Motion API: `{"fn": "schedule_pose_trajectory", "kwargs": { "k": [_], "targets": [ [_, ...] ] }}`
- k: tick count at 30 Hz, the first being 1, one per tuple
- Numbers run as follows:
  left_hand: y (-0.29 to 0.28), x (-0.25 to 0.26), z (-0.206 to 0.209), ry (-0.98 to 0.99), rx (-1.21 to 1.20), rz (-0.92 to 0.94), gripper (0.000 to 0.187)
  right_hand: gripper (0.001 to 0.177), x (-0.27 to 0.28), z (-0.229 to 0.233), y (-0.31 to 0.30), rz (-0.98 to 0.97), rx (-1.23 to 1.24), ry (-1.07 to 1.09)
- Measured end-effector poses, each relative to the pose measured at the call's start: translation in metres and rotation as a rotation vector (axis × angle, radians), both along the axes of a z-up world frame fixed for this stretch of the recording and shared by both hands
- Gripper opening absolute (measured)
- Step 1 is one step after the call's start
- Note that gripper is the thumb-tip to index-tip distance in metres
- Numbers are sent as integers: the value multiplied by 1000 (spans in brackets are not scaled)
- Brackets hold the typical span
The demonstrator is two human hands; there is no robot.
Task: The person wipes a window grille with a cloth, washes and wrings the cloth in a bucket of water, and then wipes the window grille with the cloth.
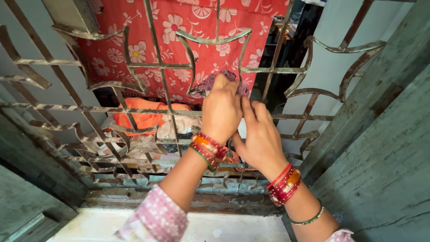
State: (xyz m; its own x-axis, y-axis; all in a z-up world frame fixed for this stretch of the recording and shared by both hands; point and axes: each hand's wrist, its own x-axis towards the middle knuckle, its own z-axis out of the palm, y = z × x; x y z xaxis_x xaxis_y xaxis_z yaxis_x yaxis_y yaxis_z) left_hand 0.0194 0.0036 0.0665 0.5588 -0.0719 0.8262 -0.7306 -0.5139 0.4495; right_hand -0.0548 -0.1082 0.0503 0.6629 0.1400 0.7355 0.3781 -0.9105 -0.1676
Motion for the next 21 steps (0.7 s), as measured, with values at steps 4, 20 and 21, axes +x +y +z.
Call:
{"fn": "schedule_pose_trajectory", "kwargs": {
  "k": [4, 20, 21],
  "targets": [
    [17, -9, 2, -122, 258, 55, 40, 77, 5, -1, 1, 28, -24, 21],
    [24, -4, 26, -85, 479, 109, 36, 76, 14, -3, 6, 152, 29, 18],
    [22, -2, 29, -4, 519, 135, 30, 76, 15, -4, 7, 141, 38, 20]
  ]
}}
